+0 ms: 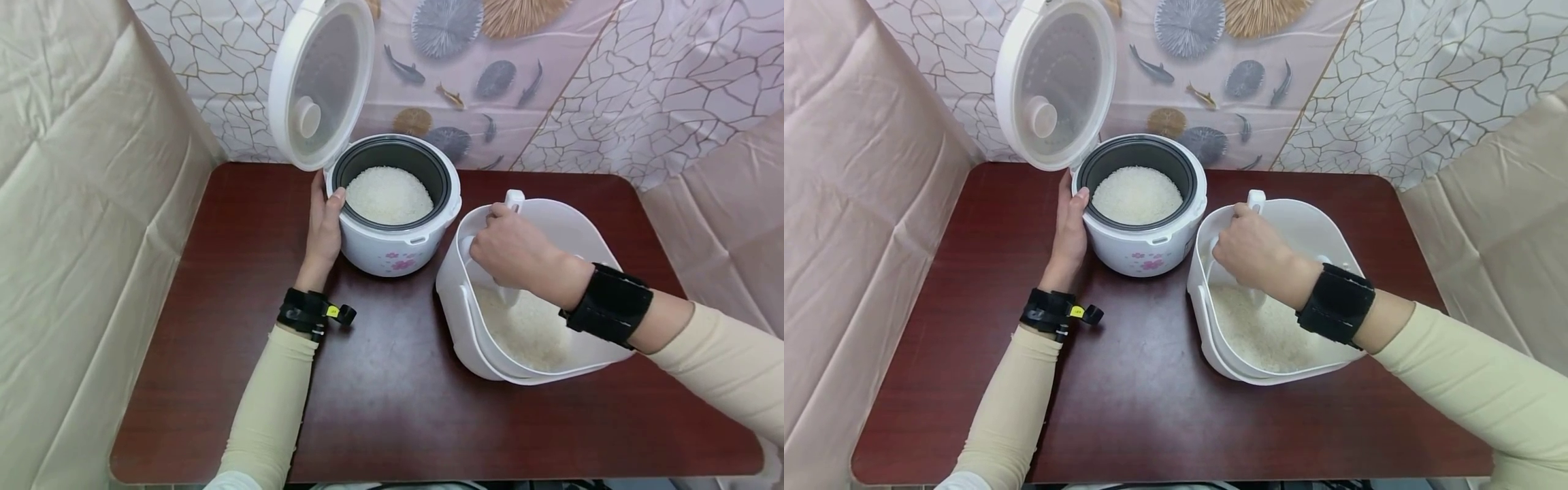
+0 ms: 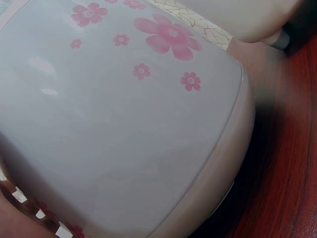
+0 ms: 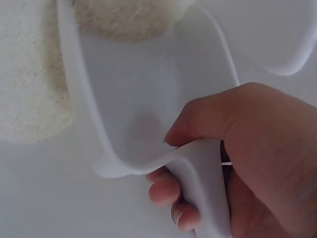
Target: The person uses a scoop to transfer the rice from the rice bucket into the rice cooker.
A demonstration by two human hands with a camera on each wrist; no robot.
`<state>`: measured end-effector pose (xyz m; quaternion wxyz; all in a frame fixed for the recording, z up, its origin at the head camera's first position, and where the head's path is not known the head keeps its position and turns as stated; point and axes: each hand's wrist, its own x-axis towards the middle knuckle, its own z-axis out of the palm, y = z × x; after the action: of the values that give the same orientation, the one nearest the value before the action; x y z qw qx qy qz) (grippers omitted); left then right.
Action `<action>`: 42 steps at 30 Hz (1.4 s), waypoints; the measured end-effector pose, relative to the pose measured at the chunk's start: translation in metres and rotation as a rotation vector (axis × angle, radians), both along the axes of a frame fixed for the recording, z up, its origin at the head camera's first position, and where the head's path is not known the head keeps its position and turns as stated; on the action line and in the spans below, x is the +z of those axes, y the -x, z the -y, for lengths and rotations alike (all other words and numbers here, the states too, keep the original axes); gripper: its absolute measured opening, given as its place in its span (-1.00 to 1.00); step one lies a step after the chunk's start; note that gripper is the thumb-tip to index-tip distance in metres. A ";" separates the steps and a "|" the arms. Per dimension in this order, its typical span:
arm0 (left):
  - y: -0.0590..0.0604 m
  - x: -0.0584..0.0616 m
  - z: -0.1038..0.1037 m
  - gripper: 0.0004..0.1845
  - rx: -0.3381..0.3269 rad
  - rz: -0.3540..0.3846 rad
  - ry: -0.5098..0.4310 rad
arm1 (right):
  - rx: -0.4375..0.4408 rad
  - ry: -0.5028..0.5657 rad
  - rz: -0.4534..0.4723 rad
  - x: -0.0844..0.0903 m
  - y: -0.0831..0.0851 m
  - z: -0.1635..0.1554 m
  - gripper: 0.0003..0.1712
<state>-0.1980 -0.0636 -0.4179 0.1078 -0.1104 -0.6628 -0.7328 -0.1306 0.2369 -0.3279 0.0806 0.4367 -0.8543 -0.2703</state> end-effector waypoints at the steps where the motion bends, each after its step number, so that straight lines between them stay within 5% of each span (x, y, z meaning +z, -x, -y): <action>1: 0.003 -0.003 0.000 -0.09 -0.001 0.006 0.005 | -0.001 0.003 0.010 0.000 0.000 -0.001 -0.72; 9: 0.020 -0.030 0.001 -0.07 0.013 -0.005 0.010 | -0.002 0.019 0.048 -0.002 0.003 -0.005 -0.73; 27: 0.019 -0.029 -0.001 -0.09 0.016 -0.033 -0.026 | -0.002 0.068 0.129 -0.004 0.003 -0.013 -0.66; 31: 0.019 -0.030 -0.001 -0.09 0.011 -0.034 -0.029 | -0.057 0.065 0.232 -0.008 0.002 -0.017 -0.68; 37: 0.019 -0.029 -0.001 -0.08 -0.001 -0.039 -0.036 | -0.223 0.070 0.504 -0.026 0.006 -0.037 -0.78; 42: 0.020 -0.029 -0.001 -0.08 0.007 -0.036 -0.029 | -0.261 0.093 0.568 -0.033 0.009 -0.042 -0.79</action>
<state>-0.2177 -0.0628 -0.4470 0.1236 -0.1197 -0.6503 -0.7399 -0.1398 0.2788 -0.3605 -0.1766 0.3772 -0.9029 -0.1061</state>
